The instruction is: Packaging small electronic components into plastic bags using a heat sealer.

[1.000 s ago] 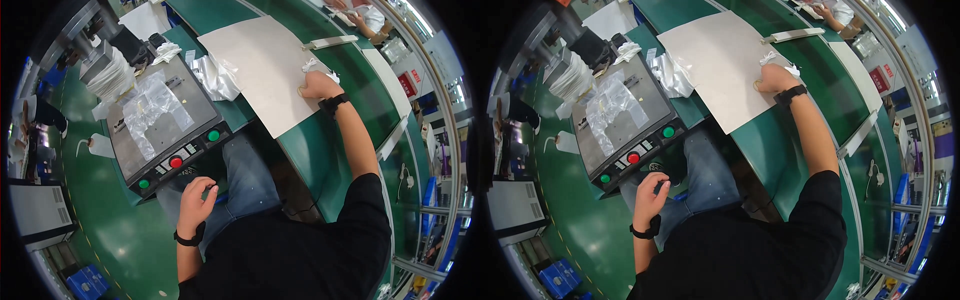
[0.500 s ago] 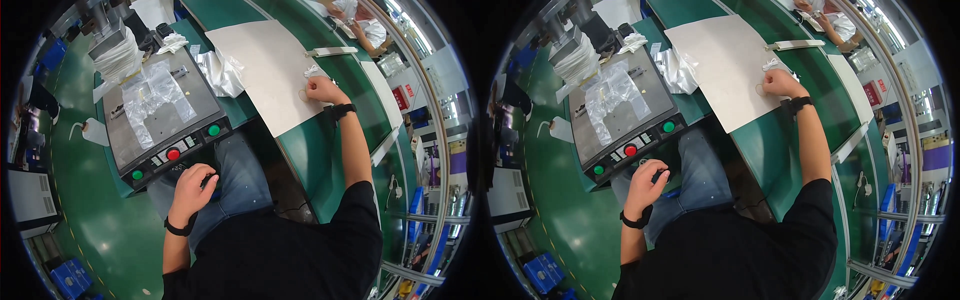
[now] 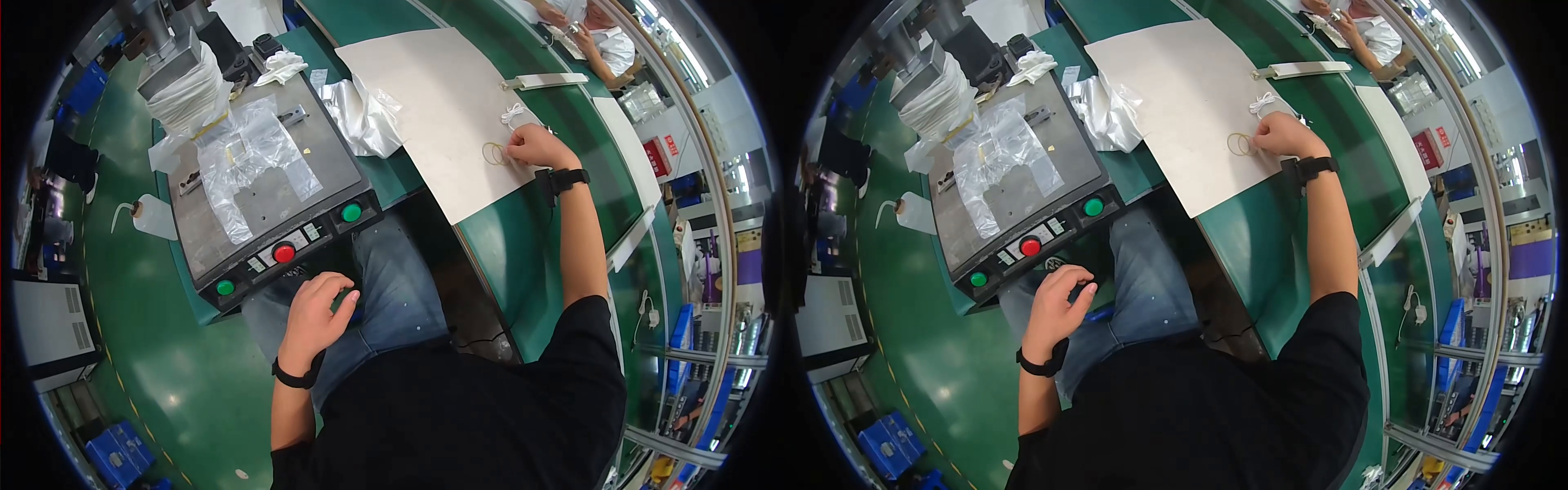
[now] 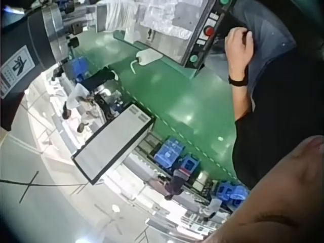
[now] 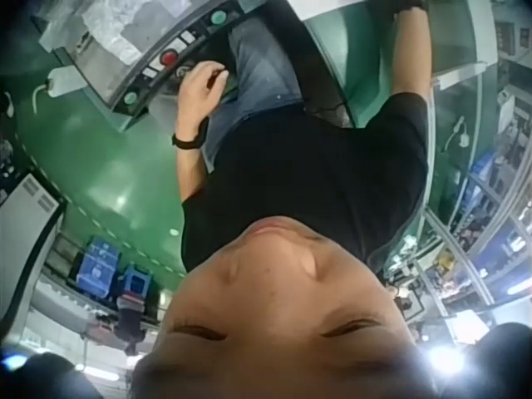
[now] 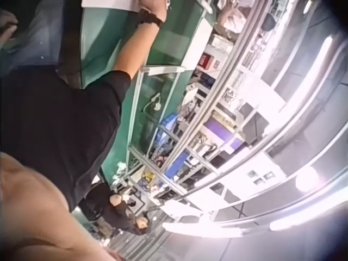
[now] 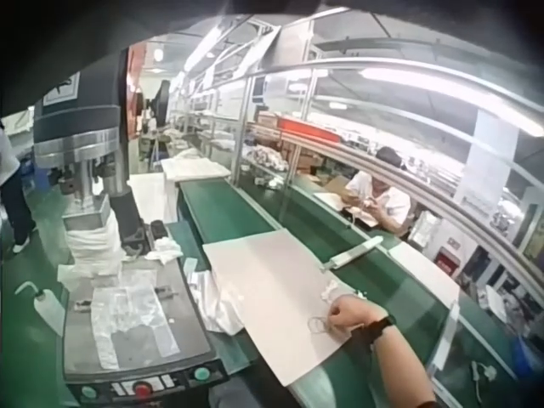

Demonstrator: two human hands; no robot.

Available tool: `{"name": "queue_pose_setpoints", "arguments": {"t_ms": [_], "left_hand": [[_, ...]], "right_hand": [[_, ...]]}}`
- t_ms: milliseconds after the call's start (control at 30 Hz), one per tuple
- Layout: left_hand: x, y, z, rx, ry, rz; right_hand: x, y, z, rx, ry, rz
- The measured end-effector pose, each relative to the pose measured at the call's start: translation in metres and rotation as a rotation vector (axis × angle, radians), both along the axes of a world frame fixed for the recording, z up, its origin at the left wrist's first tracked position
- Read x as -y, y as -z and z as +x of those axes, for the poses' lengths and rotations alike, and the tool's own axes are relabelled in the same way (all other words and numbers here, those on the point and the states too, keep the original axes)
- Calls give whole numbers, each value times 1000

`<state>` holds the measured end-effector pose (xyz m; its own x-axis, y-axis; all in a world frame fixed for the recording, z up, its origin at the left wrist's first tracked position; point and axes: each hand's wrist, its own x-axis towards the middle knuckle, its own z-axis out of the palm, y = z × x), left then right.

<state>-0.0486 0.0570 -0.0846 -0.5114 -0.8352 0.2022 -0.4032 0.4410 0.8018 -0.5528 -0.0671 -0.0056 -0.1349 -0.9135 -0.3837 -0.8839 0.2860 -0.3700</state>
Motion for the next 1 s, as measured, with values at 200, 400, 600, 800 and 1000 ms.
{"name": "queue_pose_setpoints", "arguments": {"t_ms": [200,400,600,800,1000], "left_hand": [[-4,1,-5,2,5,4],[-3,4,-4,23,8,-5],[-7,5,-1,19,-12,-6],[-10,8,3,20,-13,-5],[-8,7,2,12,-4,-25]], "right_hand": [[-7,-4,20,-105,-49,-182],[3,1,31,-153,8,-16],[5,14,9,140,85,56],[-2,12,-5,2,116,-91],[-3,5,5,105,191,-34]]}}
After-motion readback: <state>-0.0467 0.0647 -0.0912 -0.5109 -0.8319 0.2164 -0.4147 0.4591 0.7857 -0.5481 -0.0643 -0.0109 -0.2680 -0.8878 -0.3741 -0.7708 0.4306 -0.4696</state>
